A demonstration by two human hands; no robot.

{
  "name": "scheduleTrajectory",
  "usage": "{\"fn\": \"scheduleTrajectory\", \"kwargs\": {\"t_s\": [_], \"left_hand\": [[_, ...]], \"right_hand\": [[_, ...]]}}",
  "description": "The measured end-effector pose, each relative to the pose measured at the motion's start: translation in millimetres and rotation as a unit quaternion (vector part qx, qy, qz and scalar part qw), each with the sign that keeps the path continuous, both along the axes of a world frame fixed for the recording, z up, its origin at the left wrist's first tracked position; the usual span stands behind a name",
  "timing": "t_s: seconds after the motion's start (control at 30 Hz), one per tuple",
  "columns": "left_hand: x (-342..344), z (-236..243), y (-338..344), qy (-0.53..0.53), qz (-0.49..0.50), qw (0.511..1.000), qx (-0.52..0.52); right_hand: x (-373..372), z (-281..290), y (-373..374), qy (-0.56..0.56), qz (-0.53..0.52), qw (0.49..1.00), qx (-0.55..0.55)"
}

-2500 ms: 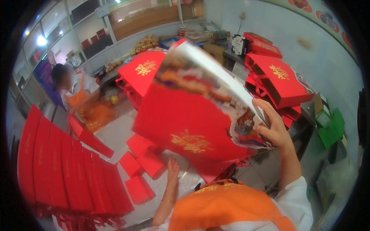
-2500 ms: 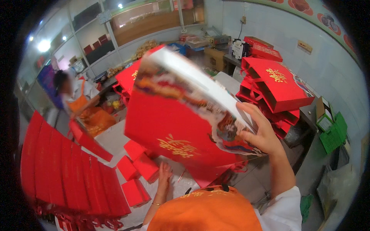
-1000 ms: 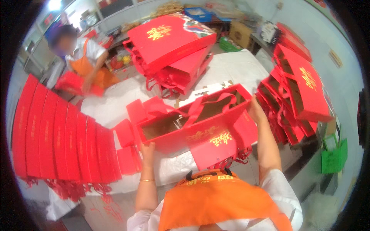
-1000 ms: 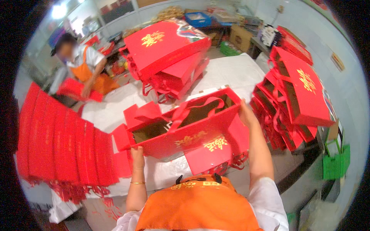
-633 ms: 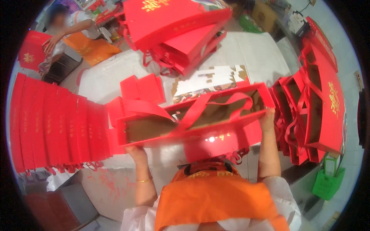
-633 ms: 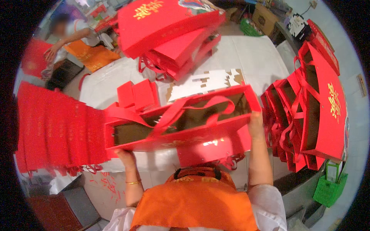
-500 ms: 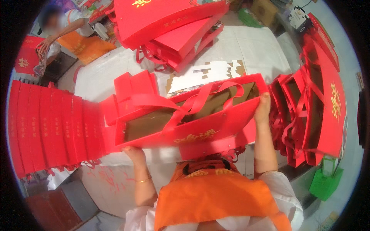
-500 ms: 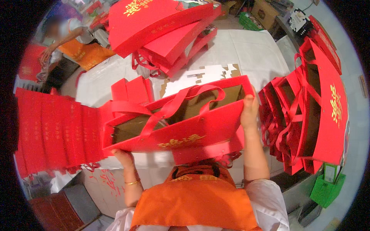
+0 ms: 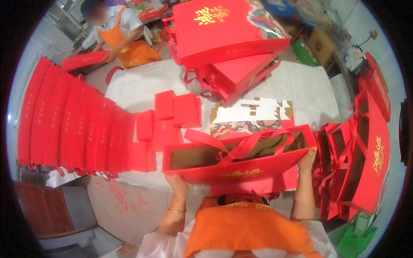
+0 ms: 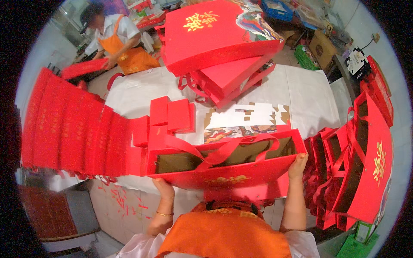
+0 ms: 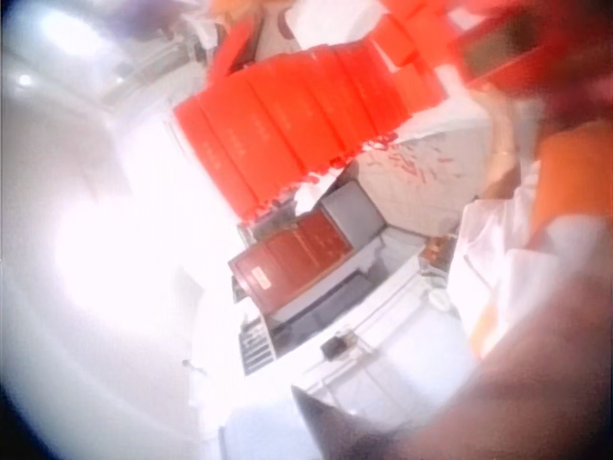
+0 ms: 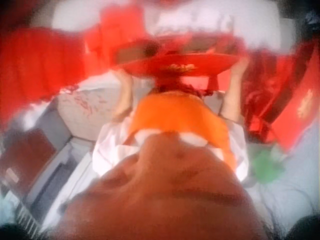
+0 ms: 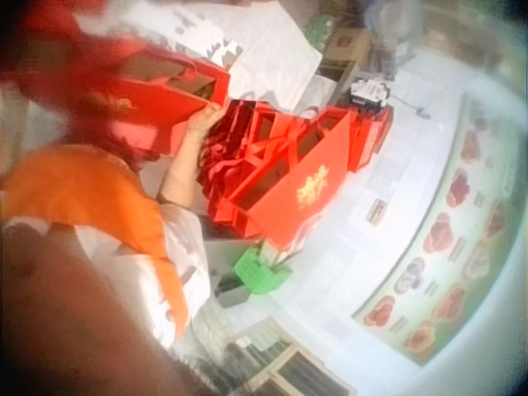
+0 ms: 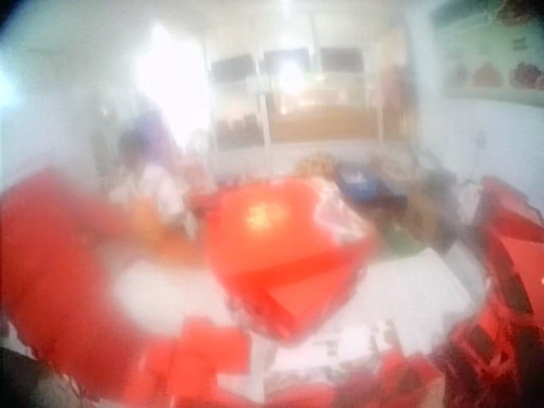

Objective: The person folds flat cardboard templates into red gift boxes by hand and places them into a stack.

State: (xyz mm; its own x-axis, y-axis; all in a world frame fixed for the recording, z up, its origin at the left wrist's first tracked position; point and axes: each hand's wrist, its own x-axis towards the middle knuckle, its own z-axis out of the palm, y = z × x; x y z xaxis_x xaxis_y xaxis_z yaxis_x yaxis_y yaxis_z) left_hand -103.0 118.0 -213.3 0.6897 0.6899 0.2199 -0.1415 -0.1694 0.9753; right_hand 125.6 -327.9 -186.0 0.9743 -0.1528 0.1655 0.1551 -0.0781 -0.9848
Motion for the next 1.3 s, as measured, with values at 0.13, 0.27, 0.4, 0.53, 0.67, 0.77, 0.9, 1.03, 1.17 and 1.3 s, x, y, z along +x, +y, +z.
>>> {"fn": "scheduleTrajectory", "kwargs": {"t_s": [0.13,0.27,0.4,0.53,0.67,0.77,0.9,1.03,1.17,1.3], "left_hand": [[-7,2,-10,0.193,-0.041,0.973,-0.123],[-36,-91,12,0.160,-0.114,0.981,-0.002],[-20,-69,23,0.220,-0.075,0.968,-0.091],[-2,-18,74,0.075,-0.116,0.990,-0.032],[32,17,125,-0.030,-0.064,0.992,-0.103],[60,66,144,0.010,-0.110,0.969,-0.221],[79,124,163,0.049,-0.172,0.960,-0.215],[80,172,177,-0.060,-0.152,0.972,-0.167],[61,218,166,-0.190,-0.017,0.982,-0.008],[39,180,168,-0.141,0.031,0.989,0.039]], "right_hand": [[-5,1,12,0.007,0.073,0.985,0.156],[-25,-53,-7,0.151,0.114,0.973,-0.135],[-58,13,44,0.115,0.130,0.981,-0.083],[-50,59,66,0.038,0.172,0.984,-0.023],[-43,131,97,-0.021,0.263,0.963,-0.045],[-48,132,100,0.017,0.271,0.956,-0.108],[-68,132,118,0.103,0.233,0.965,0.067],[-54,123,138,0.186,0.176,0.943,0.212],[-22,142,163,0.214,0.152,0.903,0.341],[37,185,206,0.149,0.147,0.914,0.348]]}}
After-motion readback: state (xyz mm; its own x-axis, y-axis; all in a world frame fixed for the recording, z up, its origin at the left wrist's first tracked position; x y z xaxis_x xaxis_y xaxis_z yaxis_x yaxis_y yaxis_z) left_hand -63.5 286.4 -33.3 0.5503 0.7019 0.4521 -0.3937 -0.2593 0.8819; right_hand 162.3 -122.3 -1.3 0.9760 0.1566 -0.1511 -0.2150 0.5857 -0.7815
